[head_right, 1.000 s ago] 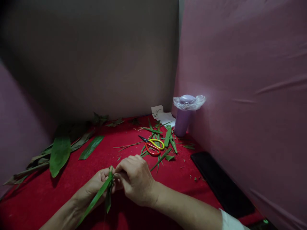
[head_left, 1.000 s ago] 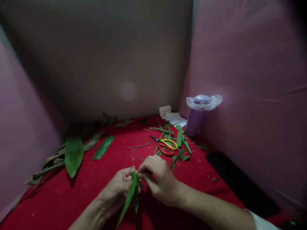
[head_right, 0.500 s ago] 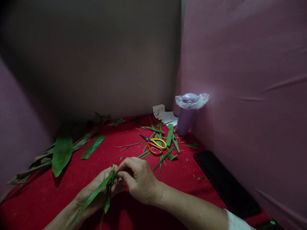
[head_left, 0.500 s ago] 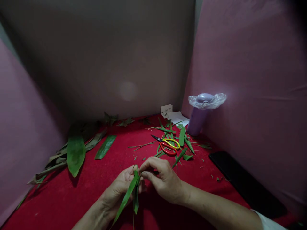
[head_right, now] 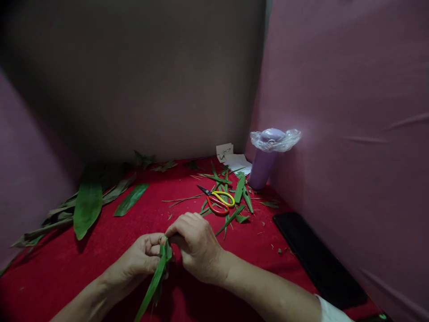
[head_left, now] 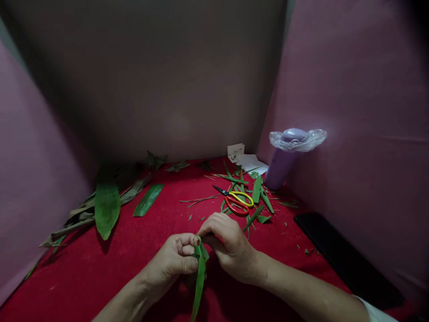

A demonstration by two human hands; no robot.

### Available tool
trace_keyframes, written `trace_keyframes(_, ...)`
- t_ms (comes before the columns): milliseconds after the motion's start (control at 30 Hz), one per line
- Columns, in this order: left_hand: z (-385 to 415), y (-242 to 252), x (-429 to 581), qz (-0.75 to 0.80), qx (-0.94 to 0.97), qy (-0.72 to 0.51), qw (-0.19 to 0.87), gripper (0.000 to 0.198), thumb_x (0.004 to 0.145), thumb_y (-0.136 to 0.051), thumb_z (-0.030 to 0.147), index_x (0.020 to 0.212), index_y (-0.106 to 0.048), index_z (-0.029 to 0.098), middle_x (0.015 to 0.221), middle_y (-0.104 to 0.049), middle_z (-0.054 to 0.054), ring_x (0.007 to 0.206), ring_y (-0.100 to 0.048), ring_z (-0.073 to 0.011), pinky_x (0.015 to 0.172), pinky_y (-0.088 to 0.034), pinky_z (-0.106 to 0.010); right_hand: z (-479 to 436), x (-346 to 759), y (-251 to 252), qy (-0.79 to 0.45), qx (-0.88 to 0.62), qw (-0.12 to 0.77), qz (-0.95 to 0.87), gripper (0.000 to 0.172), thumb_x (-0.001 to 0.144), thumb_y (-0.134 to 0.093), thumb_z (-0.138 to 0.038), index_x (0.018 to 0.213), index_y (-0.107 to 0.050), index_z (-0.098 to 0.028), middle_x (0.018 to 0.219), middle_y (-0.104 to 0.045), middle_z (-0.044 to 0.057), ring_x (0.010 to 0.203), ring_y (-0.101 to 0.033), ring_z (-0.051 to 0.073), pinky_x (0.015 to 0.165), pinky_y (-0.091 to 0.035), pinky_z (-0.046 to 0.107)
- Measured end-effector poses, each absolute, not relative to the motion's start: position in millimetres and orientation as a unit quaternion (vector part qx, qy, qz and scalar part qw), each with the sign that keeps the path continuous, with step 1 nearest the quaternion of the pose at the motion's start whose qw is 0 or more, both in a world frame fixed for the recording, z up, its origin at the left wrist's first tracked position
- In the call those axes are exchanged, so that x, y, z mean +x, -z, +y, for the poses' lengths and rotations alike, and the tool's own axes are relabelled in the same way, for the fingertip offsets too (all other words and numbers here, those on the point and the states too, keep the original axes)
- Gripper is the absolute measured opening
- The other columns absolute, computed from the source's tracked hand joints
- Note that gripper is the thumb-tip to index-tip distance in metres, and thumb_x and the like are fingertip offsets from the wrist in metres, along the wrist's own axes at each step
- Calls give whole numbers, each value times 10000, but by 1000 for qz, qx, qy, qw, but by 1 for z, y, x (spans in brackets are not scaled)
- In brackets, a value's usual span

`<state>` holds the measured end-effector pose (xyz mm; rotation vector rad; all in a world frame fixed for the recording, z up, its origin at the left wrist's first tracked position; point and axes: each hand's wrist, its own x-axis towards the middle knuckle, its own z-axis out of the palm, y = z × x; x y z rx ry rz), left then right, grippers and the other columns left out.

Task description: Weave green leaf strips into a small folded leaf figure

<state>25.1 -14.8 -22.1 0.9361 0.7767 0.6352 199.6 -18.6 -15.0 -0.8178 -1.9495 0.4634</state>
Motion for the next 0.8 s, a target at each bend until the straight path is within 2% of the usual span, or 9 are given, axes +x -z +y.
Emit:
trace_keyframes(200, -13, 18, 21, 369, 454, -306, 751, 231, 491, -810, 163, 618, -618, 137, 513, -556, 41, 433, -423, -52, 437, -319, -169, -18, 202, 15, -198, -331, 462, -799, 122, 836, -468, -83, 797, -533, -179, 738, -571, 32, 721, -501, 165, 668, -382, 299)
trace_keyframes(400, -12, 1, 15, 329, 558, -329, 687, 73, 587, -759, 127, 624, -712, 169, 624, -600, 14, 609, -516, -105, 575, -399, -211, -16, 206, 11, -212, -348, 473, -781, 109, 836, -487, -83, 821, -545, -174, 757, -575, 37, 714, -508, 159, 674, -398, 296)
trace_keyframes(567, -15, 0, 13, 299, 631, -377, 609, 29, 638, -755, 203, 651, -729, 207, 623, -625, -13, 613, -508, -142, 559, -413, -266, -17, 207, 5, -206, -312, 505, -778, 127, 848, -468, -80, 833, -551, -174, 750, -580, 38, 706, -519, 154, 656, -416, 291)
trace_keyframes(667, -16, -4, 11, 239, 736, -445, 451, 83, 746, -670, 209, 779, -719, 267, 668, -715, -14, 622, -560, -165, 679, -428, -358, -21, 208, 0, -181, -283, 549, -765, 139, 844, -471, -67, 867, -551, -177, 757, -589, 37, 701, -533, 150, 652, -428, 292)
trace_keyframes(733, -17, -9, 8, 185, 827, -459, 267, 218, 805, -586, 143, 927, -680, 297, 782, -752, 5, 654, -593, -166, 795, -397, -411, -24, 210, -4, -150, -276, 569, -760, 170, 833, -475, -49, 912, -554, -176, 772, -600, 43, 711, -544, 154, 660, -433, 306)
trace_keyframes(800, -19, -16, 4, 175, 892, -414, 57, 285, 763, -608, 80, 947, -676, 286, 889, -754, 12, 780, -591, -180, 869, -361, -408, -27, 212, -7, -110, -270, 570, -768, 211, 819, -480, -37, 955, -557, -179, 792, -608, 50, 720, -550, 162, 663, -434, 322)
